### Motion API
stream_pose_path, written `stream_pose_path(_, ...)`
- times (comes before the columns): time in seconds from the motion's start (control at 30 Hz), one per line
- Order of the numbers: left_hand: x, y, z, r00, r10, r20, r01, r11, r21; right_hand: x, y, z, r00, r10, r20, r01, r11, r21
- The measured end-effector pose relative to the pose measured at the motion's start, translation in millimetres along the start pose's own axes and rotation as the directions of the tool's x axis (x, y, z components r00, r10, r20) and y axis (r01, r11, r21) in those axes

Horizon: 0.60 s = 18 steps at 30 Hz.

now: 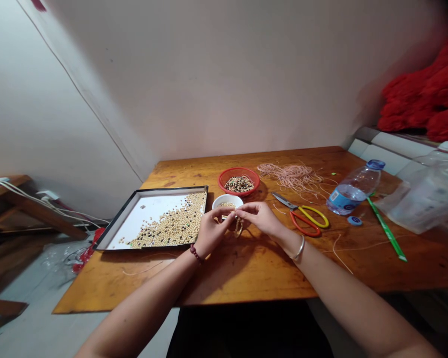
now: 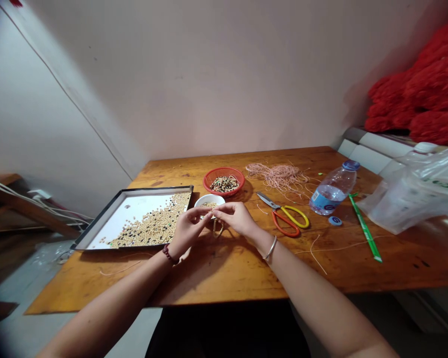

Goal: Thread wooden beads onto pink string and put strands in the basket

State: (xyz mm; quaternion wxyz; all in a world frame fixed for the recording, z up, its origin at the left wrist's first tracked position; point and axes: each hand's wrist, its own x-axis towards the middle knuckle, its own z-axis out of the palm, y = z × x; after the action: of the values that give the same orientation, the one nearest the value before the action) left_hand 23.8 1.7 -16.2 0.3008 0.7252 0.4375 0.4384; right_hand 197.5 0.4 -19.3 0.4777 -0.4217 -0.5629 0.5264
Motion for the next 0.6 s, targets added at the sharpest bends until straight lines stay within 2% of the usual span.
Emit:
stream_pose_path(0.23, -3.8, 1.7, 1.8, 0.996, 0.092, -0.01, -0.092, 0.996, 0.005, 1.1, 3.1, -0.5, 1.0, 0.012, 0.025, -0.013, 0.999, 0.04)
stream_pose_path(0.47, -5.8, 2.5, 0.7, 0.978, 0.204, -0.036, -0.198, 0.972, 0.122, 1.7, 3.5, -0.7, 1.0, 0.005, 0.014, -0.005, 1.0, 0.014)
stream_pose_path(0.6, -5.3, 1.3, -0.6, 0.978, 0.205, -0.048, -0.196, 0.971, 0.137, 2.0, 3.2, -0.6, 1.0, 0.017, -0.013, -0.017, 1.0, 0.017)
